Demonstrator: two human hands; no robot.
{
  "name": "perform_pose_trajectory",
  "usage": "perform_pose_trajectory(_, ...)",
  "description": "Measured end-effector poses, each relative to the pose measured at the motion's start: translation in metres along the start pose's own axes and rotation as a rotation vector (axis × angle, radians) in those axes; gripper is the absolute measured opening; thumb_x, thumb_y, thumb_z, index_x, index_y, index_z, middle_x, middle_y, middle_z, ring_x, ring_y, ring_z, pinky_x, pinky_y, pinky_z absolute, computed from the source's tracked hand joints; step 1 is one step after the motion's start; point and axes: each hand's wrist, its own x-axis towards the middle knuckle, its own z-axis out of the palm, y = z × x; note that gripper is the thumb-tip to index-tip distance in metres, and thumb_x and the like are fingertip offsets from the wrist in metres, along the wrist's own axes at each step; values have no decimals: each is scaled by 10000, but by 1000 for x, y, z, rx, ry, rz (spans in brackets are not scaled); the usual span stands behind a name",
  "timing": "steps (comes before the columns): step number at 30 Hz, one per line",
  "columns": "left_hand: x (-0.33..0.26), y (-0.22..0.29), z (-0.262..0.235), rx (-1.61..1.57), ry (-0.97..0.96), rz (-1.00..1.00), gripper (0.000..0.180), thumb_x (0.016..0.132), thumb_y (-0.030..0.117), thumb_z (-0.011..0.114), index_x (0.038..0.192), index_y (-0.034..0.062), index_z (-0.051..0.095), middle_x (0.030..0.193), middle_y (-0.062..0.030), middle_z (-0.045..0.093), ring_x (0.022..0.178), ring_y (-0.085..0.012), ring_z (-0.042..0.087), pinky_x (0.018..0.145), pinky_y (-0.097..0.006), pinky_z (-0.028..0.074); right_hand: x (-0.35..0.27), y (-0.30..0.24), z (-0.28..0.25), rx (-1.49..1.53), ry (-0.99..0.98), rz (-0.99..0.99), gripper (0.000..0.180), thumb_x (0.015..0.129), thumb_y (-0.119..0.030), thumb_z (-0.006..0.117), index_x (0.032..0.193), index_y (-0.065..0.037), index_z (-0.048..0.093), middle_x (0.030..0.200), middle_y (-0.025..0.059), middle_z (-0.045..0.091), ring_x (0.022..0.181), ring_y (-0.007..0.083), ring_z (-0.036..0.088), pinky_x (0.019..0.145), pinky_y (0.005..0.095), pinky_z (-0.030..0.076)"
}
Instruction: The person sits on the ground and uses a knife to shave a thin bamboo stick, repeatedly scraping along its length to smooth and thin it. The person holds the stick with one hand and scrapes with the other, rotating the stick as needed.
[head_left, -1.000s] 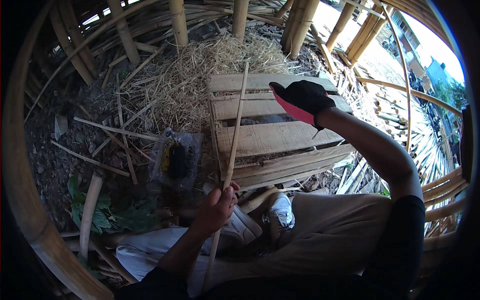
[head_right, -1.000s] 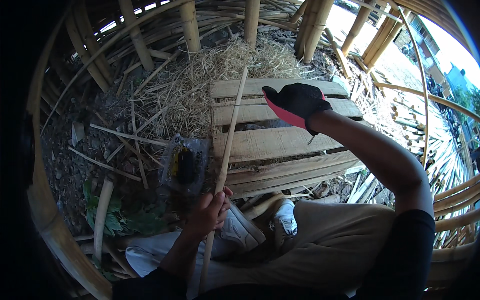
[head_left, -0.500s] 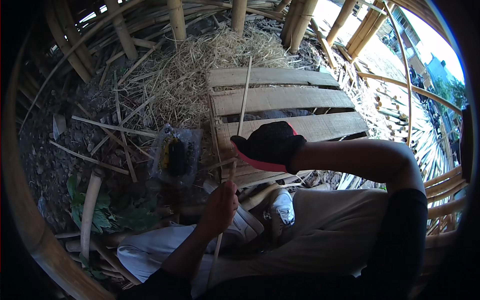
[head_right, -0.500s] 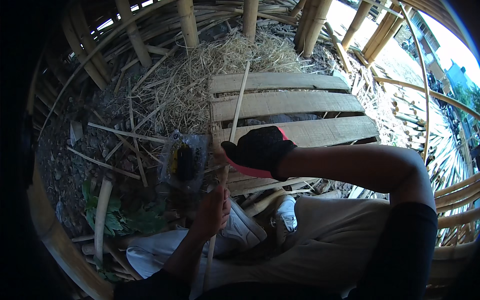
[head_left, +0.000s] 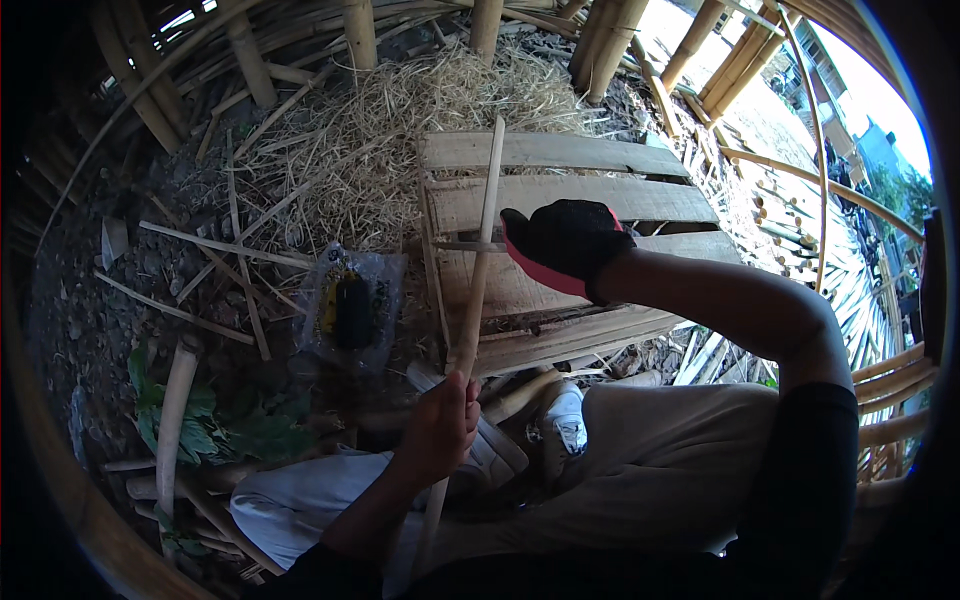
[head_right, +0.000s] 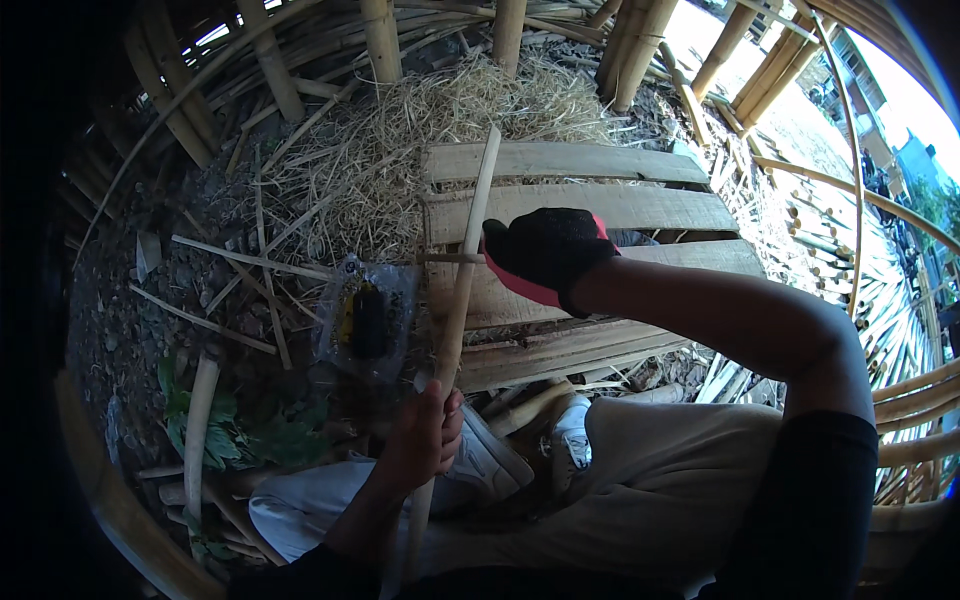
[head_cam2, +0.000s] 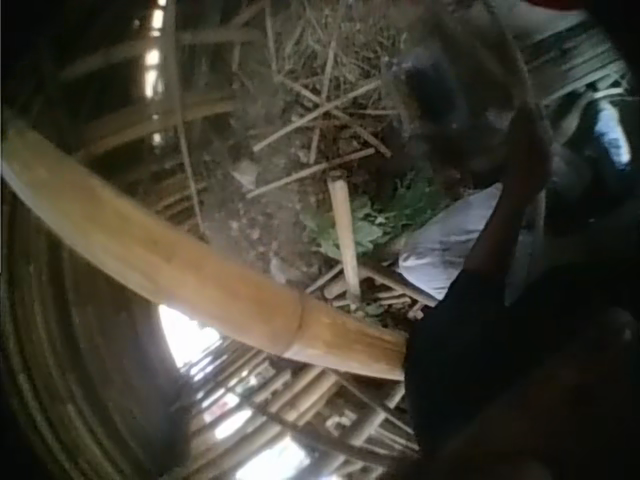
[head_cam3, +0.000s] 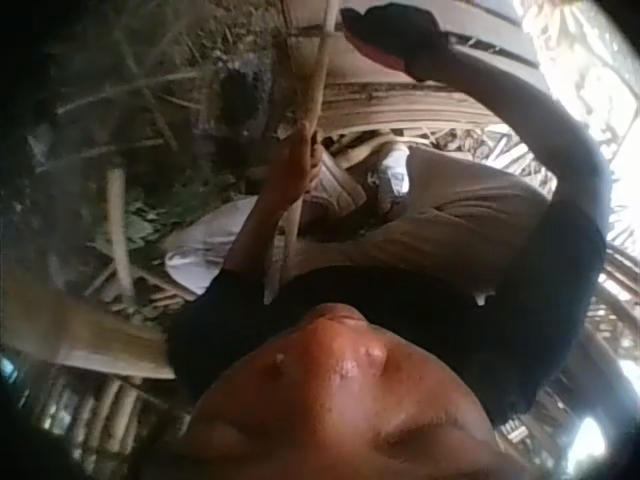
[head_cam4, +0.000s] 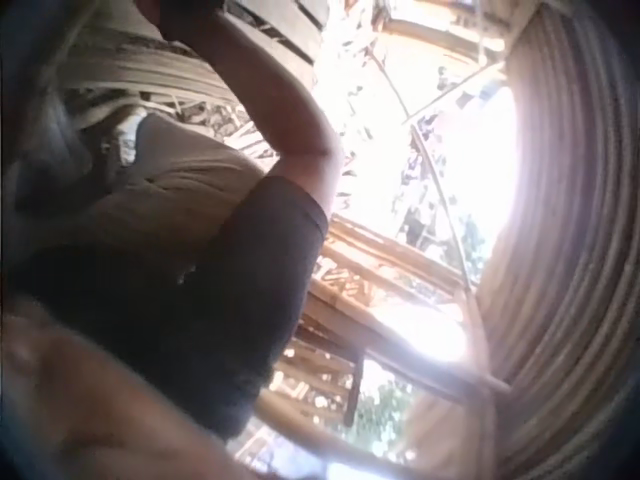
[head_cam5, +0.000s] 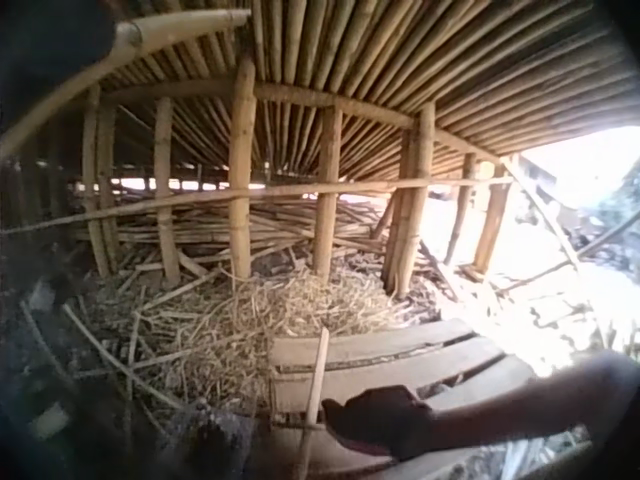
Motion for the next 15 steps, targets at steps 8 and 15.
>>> perform_pose_trajectory(8, 15, -34, -5, 329, 101, 242, 429, 1116, 493, 318, 985, 110, 463, 639, 82, 333, 490, -25, 300, 435, -229, 253, -7, -9, -15, -118, -23, -56, 722, 1061, -520, 281, 737, -49, 722, 771, 210, 707, 755, 409, 696, 787, 505, 552)
perform_pose_trajectory(15, -2, -16, 4, 604, 167, 217, 424, 1119, 348, 318, 995, 19, 554, 744, -114, 563, 731, -233, 602, 720, -404, 460, -20, -33, -22, -75, -354, 80, 644, 1046, -525, 282, 1031, -80, 747, 1008, 201, 738, 980, 418, 697, 947, 488, 529)
